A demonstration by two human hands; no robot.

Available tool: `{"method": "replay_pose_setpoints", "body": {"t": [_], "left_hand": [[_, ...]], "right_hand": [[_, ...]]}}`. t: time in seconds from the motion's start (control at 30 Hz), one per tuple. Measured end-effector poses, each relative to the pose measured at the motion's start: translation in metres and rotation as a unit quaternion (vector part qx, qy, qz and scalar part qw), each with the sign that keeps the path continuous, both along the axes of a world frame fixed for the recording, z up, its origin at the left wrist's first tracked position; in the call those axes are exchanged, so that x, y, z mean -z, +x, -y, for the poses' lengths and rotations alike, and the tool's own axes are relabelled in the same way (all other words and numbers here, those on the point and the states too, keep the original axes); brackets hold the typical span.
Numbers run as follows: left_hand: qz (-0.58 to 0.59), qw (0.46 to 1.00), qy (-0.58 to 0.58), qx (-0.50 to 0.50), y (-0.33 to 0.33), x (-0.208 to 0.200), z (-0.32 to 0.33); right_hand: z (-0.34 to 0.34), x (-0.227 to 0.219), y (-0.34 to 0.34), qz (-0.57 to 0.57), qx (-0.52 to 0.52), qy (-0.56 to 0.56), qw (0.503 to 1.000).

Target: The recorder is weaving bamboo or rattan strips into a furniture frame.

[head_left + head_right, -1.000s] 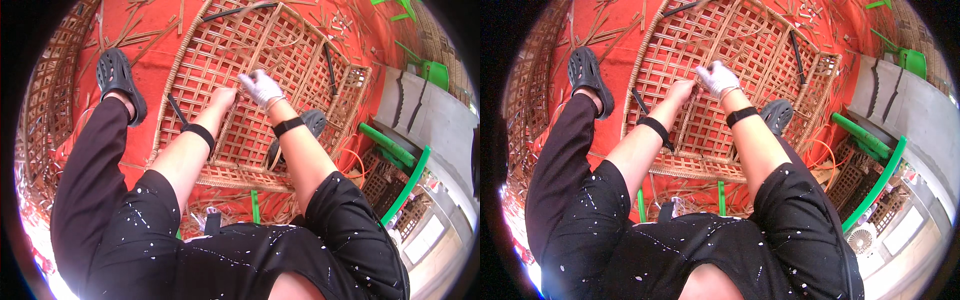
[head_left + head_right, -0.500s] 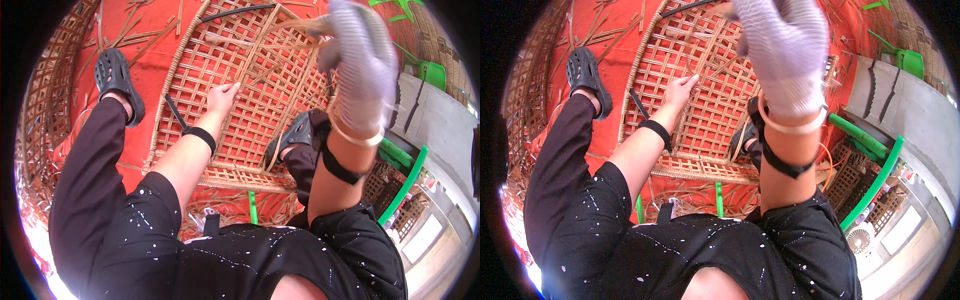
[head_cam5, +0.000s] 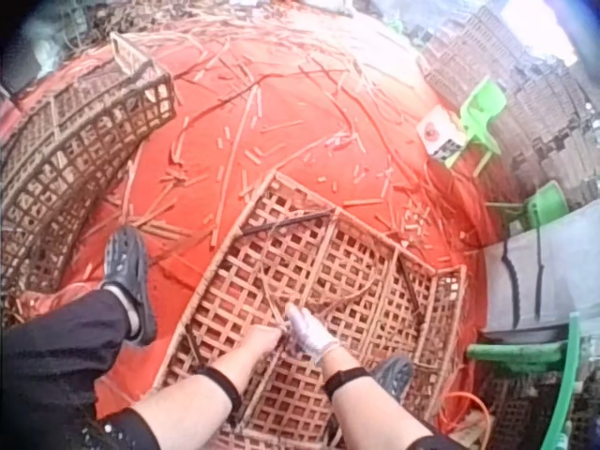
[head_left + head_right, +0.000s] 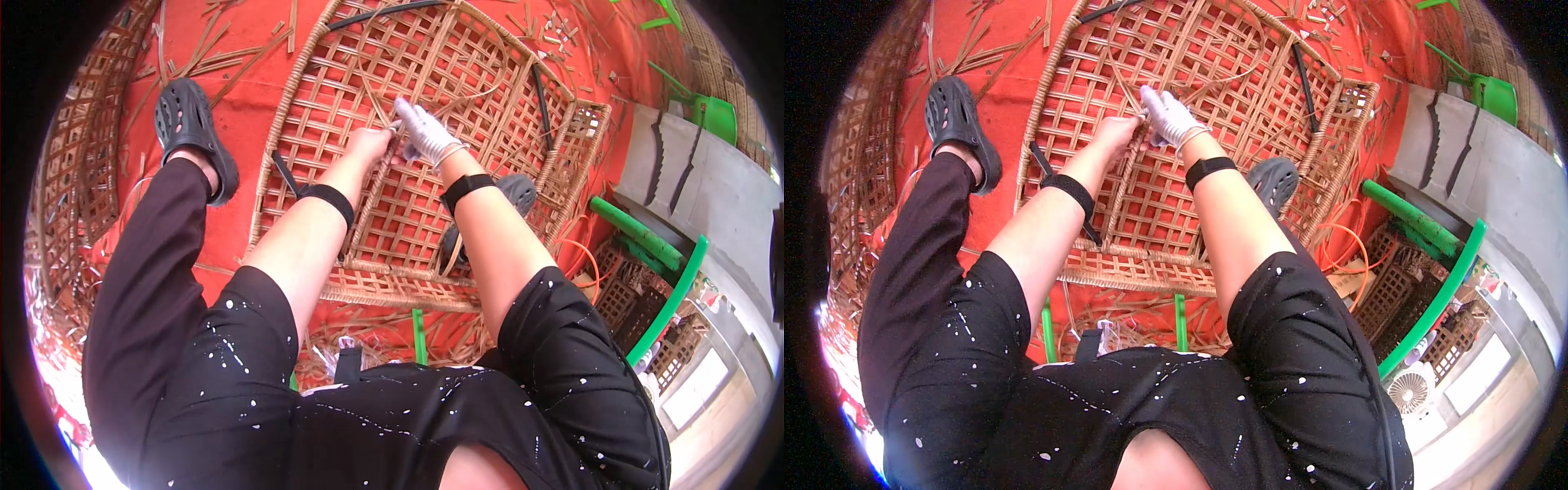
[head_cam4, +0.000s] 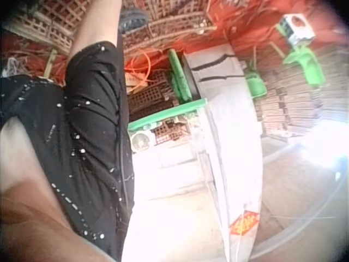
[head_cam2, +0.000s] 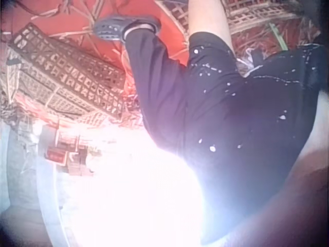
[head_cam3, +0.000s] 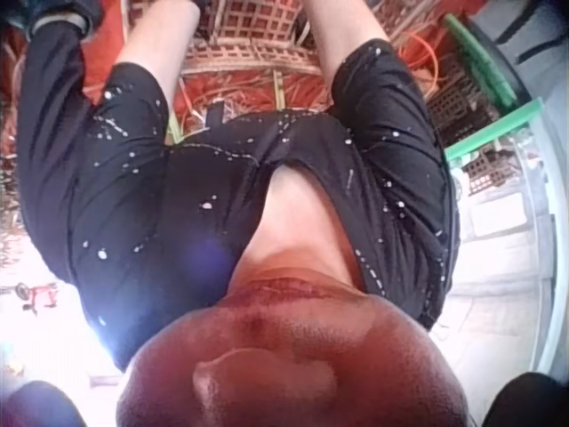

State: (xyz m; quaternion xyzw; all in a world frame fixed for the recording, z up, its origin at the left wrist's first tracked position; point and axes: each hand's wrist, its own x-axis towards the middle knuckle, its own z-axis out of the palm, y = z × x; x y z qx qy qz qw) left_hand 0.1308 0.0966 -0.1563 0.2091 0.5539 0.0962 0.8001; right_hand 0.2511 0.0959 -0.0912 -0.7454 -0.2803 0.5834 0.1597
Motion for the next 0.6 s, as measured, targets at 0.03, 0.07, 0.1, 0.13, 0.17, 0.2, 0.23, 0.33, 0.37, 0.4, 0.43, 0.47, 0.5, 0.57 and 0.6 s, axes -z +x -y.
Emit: {"method": "replay_pose_setpoints", "body": {"t": [0.03, 0.07, 0.1, 0.13, 0.17, 0.2, 0.23, 0.33, 0.37, 0.4, 0.43, 0.47, 0.5, 0.57, 0.6], "left_hand": [[0.001, 1.000, 0.021, 0.022, 0.001, -0.007, 0.001], [0.002, 0.998, 0.042, 0.044, 0.004, -0.012, 0.001], [0.026, 0.998, 0.054, 0.037, 0.008, -0.011, 0.003], [0.024, 0.998, 0.056, 0.036, 0.006, -0.005, 0.006], [0.022, 0.993, 0.106, 0.055, 0.002, 0.004, 0.009], [0.021, 0.985, 0.155, 0.074, -0.002, 0.014, 0.011], [0.047, 0.975, 0.200, 0.087, 0.001, 0.009, 0.012], [-0.084, 0.926, 0.368, -0.006, 0.001, -0.011, 0.024], [-0.055, 0.946, 0.319, -0.030, 0.004, -0.021, 0.022], [-0.053, 0.945, 0.320, -0.031, 0.004, -0.021, 0.020], [-0.057, 0.957, 0.284, -0.015, 0.004, -0.020, 0.017], [-0.056, 0.967, 0.247, 0.002, 0.010, -0.019, 0.015], [-0.062, 0.968, 0.243, -0.018, 0.013, -0.025, 0.016], [-0.073, 0.966, 0.246, -0.023, -0.003, 0.000, 0.013], [-0.078, 0.965, 0.249, -0.028, -0.010, 0.013, 0.012]], "right_hand": [[0.002, 0.000, 0.005, 0.044, -0.078, 0.037, 0.995], [0.003, -0.001, 0.010, 0.088, -0.156, 0.074, 0.981], [0.005, -0.001, 0.017, 0.092, -0.157, 0.073, 0.981], [0.006, 0.001, 0.021, 0.221, -0.176, 0.108, 0.953], [0.003, -0.007, 0.019, 0.345, -0.193, 0.140, 0.908], [-0.002, -0.018, 0.023, 0.285, -0.118, 0.125, 0.943], [-0.007, -0.032, 0.030, 0.264, -0.081, 0.166, 0.947], [-0.028, -0.116, 0.006, 0.157, 0.025, 0.234, 0.959], [-0.035, -0.169, -0.012, 0.101, 0.054, 0.289, 0.950], [-0.037, -0.197, -0.016, 0.098, -0.008, 0.407, 0.908], [-0.039, -0.232, -0.024, 0.086, 0.005, 0.403, 0.911], [-0.036, -0.248, -0.020, 0.051, -0.014, 0.462, 0.885], [-0.041, -0.260, -0.032, 0.067, 0.072, 0.470, 0.877], [-0.048, -0.260, -0.047, 0.068, 0.158, 0.476, 0.863], [-0.050, -0.245, -0.038, 0.094, 0.105, 0.473, 0.870]]}}
